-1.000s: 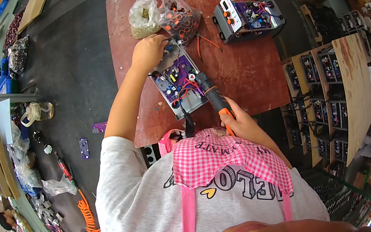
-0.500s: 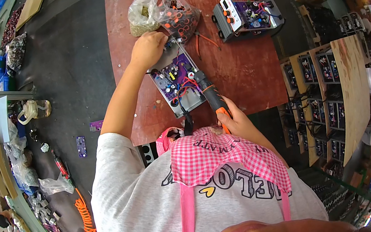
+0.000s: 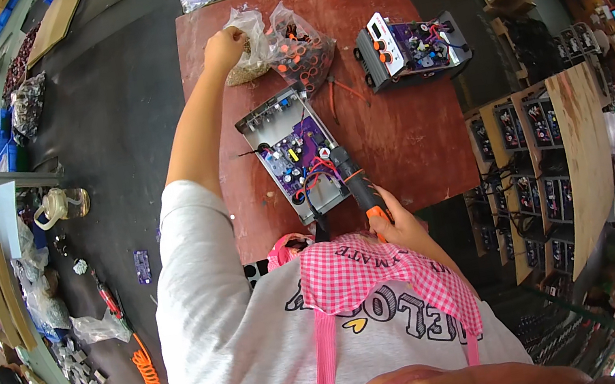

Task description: The person assembles electronic components and a circuit board into a power supply housing, securing them with screws using an electric screwdriver.

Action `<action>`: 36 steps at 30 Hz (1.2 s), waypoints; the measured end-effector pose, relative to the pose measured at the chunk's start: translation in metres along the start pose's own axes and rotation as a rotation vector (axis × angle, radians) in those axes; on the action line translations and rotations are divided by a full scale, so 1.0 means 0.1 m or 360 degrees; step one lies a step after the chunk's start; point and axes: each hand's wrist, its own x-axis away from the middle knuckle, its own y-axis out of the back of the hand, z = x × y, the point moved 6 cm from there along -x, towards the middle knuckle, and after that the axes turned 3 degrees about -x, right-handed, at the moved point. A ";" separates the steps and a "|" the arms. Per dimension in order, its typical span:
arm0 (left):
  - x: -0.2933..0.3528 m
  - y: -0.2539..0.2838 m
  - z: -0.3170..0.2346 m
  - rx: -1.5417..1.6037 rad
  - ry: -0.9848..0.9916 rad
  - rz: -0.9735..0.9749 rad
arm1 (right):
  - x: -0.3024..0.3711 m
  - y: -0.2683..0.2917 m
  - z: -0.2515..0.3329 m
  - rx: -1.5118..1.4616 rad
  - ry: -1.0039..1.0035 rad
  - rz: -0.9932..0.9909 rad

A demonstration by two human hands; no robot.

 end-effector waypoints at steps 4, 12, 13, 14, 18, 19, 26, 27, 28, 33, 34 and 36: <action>-0.18 -0.40 0.16 -0.0461 0.0031 0.0194 | -0.01 0.00 0.07 0.0270 0.0126 -0.0128; -0.23 -0.70 0.18 -0.0873 0.0100 0.0593 | 0.14 0.01 0.39 0.0539 -0.0137 -0.0194; -0.23 -0.69 0.18 -0.0861 0.0059 0.0584 | 0.19 0.05 0.44 0.0733 -0.0140 -0.0270; -0.23 -0.69 0.17 -0.0834 0.0014 0.0588 | 0.22 0.08 0.51 0.0957 -0.0087 -0.0361; -0.19 -0.69 0.20 -0.0901 -0.0019 0.0554 | 0.31 0.16 0.51 0.0634 -0.0161 -0.0404; -0.19 -0.68 0.20 -0.0899 -0.0005 0.0531 | 0.31 0.15 0.49 0.0598 -0.0131 -0.0431; -0.21 -0.70 0.29 -0.0712 0.0063 0.0498 | 0.29 0.01 0.29 0.0402 -0.0016 -0.0360; -0.21 -0.68 0.33 -0.0733 0.0082 0.0488 | 0.30 -0.01 0.27 0.0376 0.0009 -0.0318; -0.22 -0.59 0.35 -0.0462 0.0103 0.0328 | 0.31 -0.03 0.26 0.0379 0.0065 -0.0303; 0.03 -0.28 0.35 0.1413 0.0529 0.0134 | 0.33 -0.12 0.17 0.0132 0.0032 -0.0250; 0.14 -0.16 0.29 0.1402 0.0525 0.0102 | 0.33 -0.13 0.15 -0.0009 0.0005 -0.0226; 0.45 0.03 0.07 0.2110 0.0504 0.0240 | 0.33 -0.13 0.18 -0.0025 0.0023 -0.0171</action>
